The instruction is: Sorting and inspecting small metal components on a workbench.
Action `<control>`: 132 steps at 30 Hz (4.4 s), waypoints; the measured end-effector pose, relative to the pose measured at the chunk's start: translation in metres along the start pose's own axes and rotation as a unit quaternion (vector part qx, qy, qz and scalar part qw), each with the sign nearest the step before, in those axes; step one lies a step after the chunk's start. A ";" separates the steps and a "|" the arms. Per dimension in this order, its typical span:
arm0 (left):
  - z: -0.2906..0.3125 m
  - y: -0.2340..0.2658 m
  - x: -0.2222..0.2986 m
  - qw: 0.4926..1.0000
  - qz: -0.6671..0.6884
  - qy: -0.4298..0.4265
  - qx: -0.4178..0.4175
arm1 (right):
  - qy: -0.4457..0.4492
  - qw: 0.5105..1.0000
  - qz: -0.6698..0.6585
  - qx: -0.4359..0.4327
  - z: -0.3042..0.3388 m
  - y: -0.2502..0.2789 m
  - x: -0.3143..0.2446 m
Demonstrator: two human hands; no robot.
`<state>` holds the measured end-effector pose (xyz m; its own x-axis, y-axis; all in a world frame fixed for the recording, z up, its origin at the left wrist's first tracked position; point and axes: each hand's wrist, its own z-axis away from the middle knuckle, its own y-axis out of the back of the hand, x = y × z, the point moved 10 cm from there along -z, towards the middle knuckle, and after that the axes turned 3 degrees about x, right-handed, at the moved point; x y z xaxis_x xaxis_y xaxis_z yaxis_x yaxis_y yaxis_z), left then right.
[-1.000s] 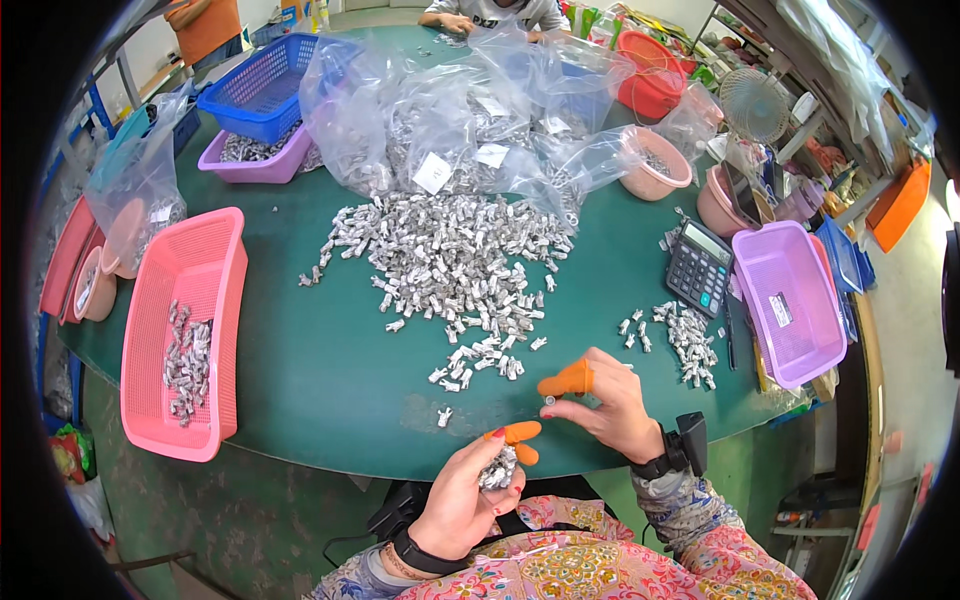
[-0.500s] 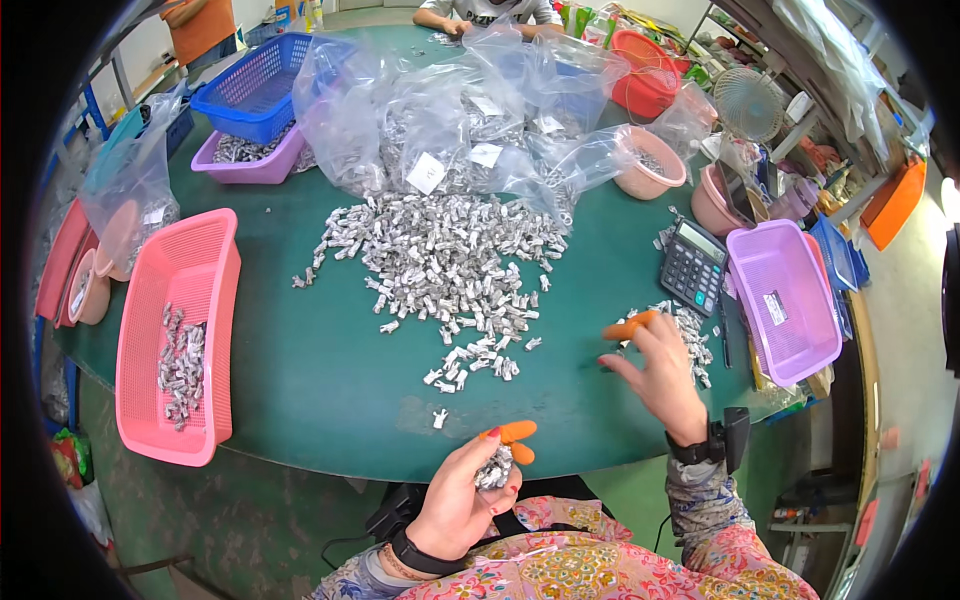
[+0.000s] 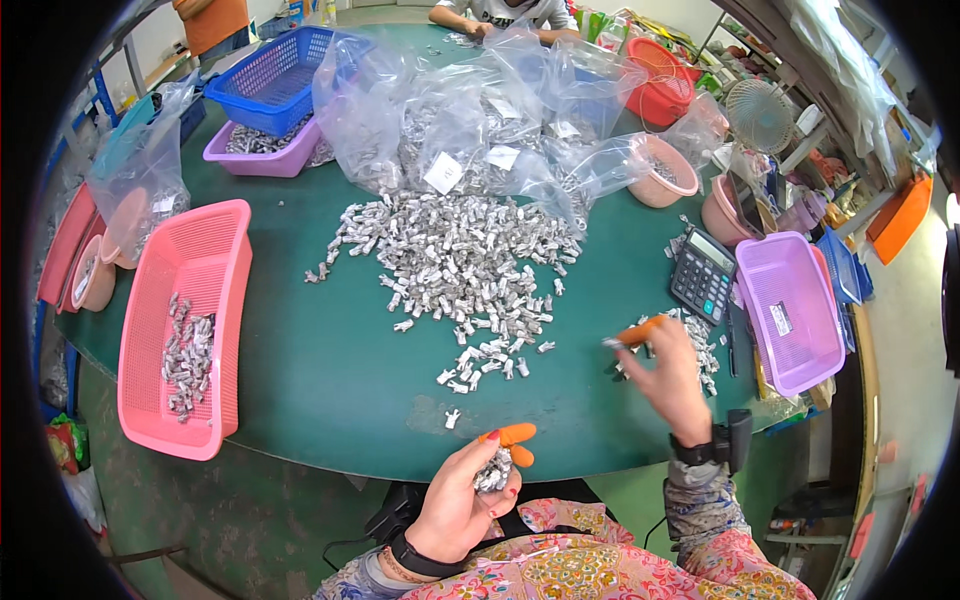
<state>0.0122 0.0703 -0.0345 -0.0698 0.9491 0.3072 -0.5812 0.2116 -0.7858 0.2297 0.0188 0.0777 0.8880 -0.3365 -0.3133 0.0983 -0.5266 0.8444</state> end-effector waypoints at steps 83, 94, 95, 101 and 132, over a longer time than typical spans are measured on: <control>-0.005 -0.005 -0.008 1.000 -0.009 0.011 -0.023 | 0.129 0.989 -0.072 -0.030 -0.012 -0.015 -0.064; 0.001 0.004 0.001 1.000 -0.003 -0.006 -0.010 | 0.036 0.978 -0.148 -0.141 -0.009 -0.079 -0.073; 0.000 0.003 0.001 1.000 0.000 -0.006 -0.010 | -0.011 0.970 -0.170 -0.173 -0.007 -0.078 -0.070; -0.003 0.001 -0.006 1.000 -0.007 0.013 -0.013 | -0.085 0.934 -0.280 -0.202 0.008 -0.073 -0.065; 0.001 0.000 -0.023 0.994 -0.022 0.105 0.004 | 0.021 0.973 -0.191 -0.129 0.016 -0.046 -0.047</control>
<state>0.0133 0.0484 -0.0407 0.1262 0.9670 0.2213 -0.5871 0.2527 -0.7691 0.1768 0.0464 0.0466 0.7815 -0.1207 -0.6121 0.5293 -0.3912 0.7529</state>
